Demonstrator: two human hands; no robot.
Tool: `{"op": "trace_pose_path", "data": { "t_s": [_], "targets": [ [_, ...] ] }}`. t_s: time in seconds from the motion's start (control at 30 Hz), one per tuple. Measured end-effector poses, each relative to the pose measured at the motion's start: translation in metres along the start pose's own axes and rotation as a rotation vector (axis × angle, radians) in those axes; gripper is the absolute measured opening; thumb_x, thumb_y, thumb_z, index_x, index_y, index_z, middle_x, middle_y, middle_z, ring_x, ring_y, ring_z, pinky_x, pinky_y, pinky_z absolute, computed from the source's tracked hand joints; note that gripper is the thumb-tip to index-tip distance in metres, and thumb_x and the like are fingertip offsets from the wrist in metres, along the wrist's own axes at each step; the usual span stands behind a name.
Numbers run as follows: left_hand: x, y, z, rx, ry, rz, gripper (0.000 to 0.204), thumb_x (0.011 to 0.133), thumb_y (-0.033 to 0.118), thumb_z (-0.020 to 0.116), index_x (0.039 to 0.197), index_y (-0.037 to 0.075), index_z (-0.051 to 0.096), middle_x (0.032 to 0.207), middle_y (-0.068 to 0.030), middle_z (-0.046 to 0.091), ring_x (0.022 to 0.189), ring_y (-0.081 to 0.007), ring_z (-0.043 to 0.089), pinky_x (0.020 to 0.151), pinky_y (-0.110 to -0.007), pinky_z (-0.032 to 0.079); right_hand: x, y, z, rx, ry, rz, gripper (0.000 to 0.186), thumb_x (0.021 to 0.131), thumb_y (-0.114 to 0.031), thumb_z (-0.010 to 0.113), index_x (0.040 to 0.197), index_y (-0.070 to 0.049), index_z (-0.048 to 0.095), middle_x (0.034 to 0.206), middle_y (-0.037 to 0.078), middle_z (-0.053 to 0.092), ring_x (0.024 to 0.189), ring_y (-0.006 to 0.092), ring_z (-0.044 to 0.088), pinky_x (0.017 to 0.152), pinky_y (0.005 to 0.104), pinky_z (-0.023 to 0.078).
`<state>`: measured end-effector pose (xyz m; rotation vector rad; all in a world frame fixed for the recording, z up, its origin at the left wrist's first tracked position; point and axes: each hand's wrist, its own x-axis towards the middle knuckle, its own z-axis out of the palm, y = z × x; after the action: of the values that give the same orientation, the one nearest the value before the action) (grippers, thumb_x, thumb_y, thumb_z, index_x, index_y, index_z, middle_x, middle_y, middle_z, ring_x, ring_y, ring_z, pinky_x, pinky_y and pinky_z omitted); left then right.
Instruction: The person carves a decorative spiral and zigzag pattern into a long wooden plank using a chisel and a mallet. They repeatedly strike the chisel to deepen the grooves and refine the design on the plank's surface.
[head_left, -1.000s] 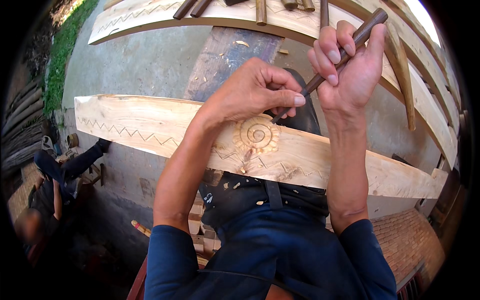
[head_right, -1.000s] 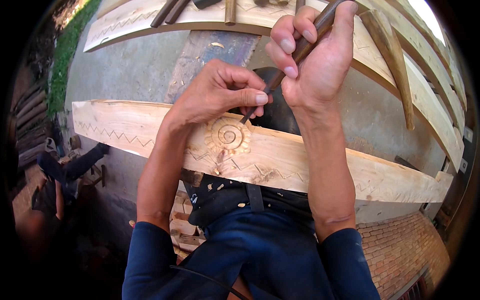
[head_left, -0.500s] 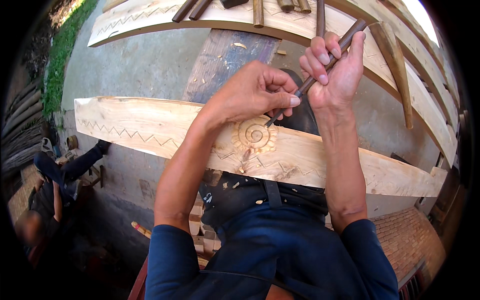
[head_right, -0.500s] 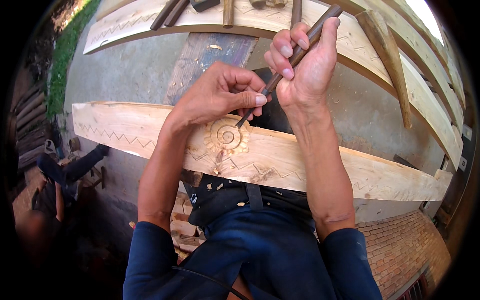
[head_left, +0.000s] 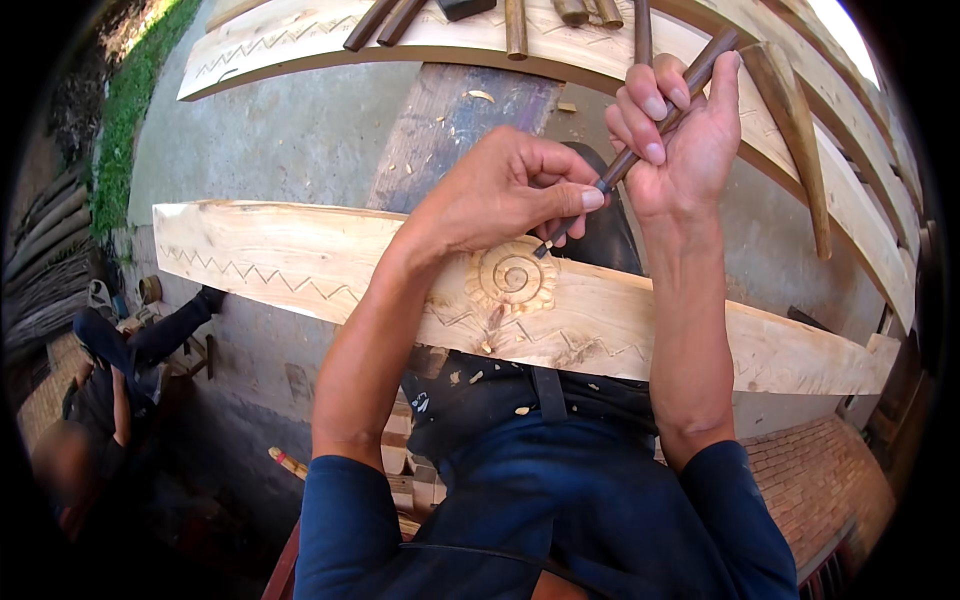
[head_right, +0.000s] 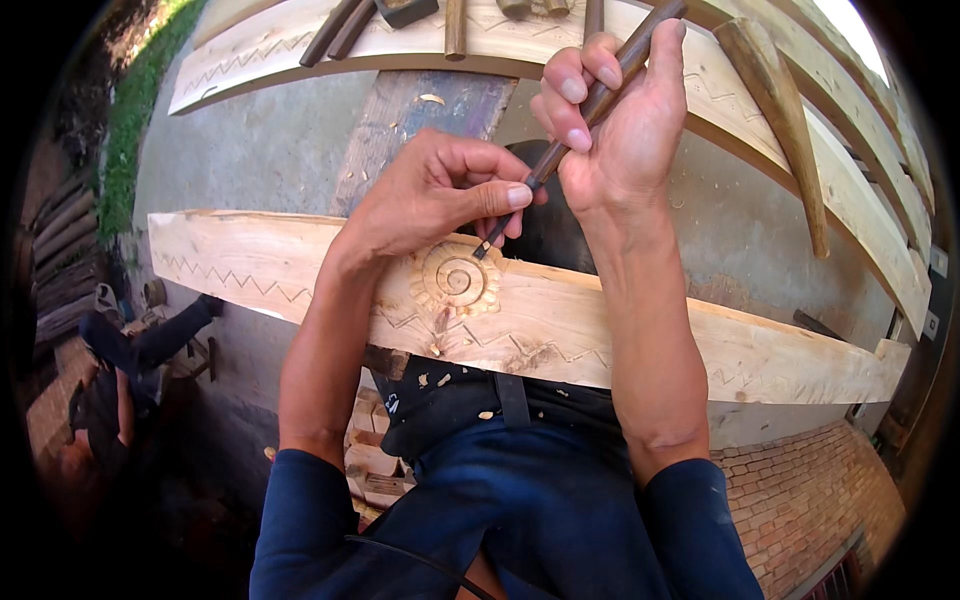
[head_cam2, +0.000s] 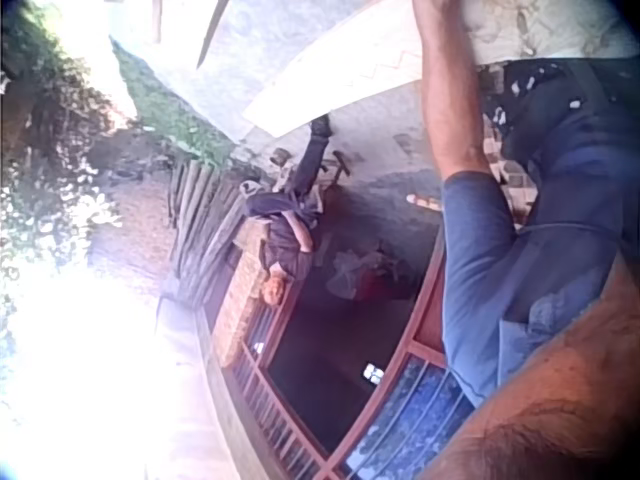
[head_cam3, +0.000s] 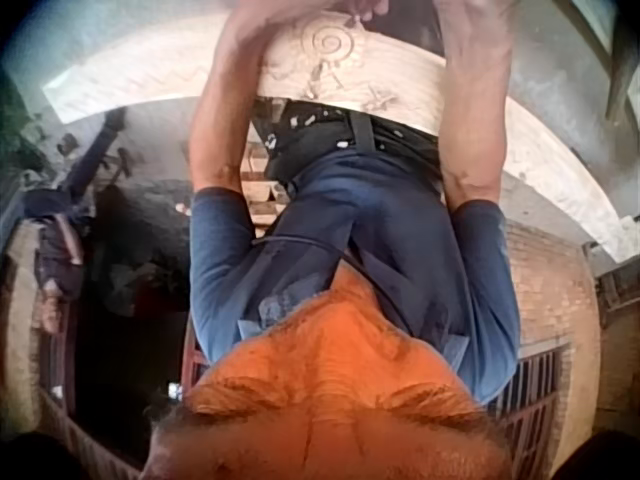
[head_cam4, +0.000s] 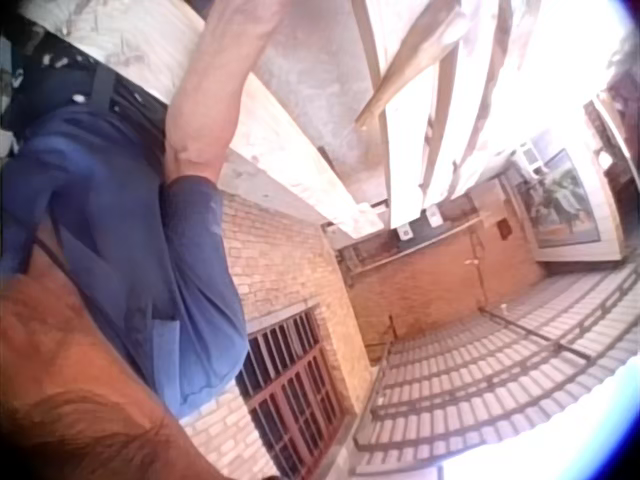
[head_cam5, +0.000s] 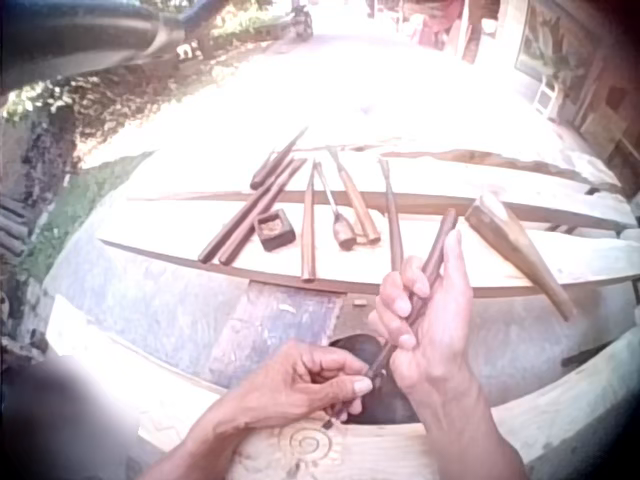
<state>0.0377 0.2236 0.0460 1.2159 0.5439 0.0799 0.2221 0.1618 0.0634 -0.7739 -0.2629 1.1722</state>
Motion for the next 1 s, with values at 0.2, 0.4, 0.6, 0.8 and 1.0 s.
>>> {"op": "trace_pose_path", "data": {
  "t_s": [0.2, 0.4, 0.6, 0.8, 1.0],
  "targets": [
    [0.000, -0.001, -0.001, 0.008, -0.016, -0.004, 0.021, 0.104, 0.021, 0.078, 0.105, 0.001, 0.082, 0.081, -0.0018, 0.076, 0.073, -0.0063, 0.069, 0.063, -0.022, 0.052, -0.005, 0.003, 0.008, -0.072, -0.026, -0.005, 0.064, 0.117, -0.064, 0.028, 0.077, -0.016, 0.041, 0.067, 0.002, 0.045, 0.045, 0.0098, 0.024, 0.047, 0.0275, 0.023],
    [0.003, -0.003, 0.000, 0.029, -0.026, 0.002, 0.020, 0.104, 0.020, 0.078, 0.104, 0.001, 0.081, 0.082, -0.0022, 0.077, 0.072, -0.0063, 0.068, 0.063, -0.023, 0.052, -0.004, 0.004, -0.007, 0.022, 0.118, 0.049, 0.067, 0.113, -0.072, 0.032, 0.076, -0.017, 0.040, 0.066, 0.006, 0.051, 0.044, 0.0121, 0.027, 0.047, 0.0290, 0.025],
    [0.000, -0.001, 0.000, -0.056, -0.021, -0.010, 0.020, 0.106, 0.019, 0.075, 0.109, 0.000, 0.081, 0.082, -0.0035, 0.076, 0.072, -0.0072, 0.069, 0.063, -0.023, 0.054, -0.003, 0.002, -0.003, 0.062, 0.291, 0.057, 0.063, 0.114, -0.068, 0.035, 0.079, -0.016, 0.042, 0.073, 0.005, 0.052, 0.049, 0.0121, 0.032, 0.051, 0.0286, 0.027],
    [0.001, -0.002, 0.001, -0.058, 0.037, 0.050, 0.022, 0.106, 0.018, 0.075, 0.115, 0.000, 0.081, 0.083, -0.0028, 0.076, 0.071, -0.0070, 0.068, 0.064, -0.023, 0.055, -0.001, -0.007, -0.015, 0.211, 0.086, 0.034, 0.063, 0.117, -0.061, 0.036, 0.078, -0.012, 0.043, 0.074, 0.002, 0.047, 0.048, 0.0095, 0.029, 0.050, 0.0261, 0.026],
    [0.001, -0.002, 0.003, -0.032, 0.041, 0.026, 0.019, 0.104, 0.016, 0.078, 0.113, -0.001, 0.082, 0.082, -0.0004, 0.074, 0.072, -0.0059, 0.065, 0.064, -0.023, 0.053, -0.002, -0.013, -0.013, 0.049, -0.071, 0.006, 0.069, 0.114, -0.071, 0.027, 0.073, -0.016, 0.041, 0.069, 0.003, 0.047, 0.047, 0.0114, 0.028, 0.051, 0.0284, 0.025]
  ]
}}
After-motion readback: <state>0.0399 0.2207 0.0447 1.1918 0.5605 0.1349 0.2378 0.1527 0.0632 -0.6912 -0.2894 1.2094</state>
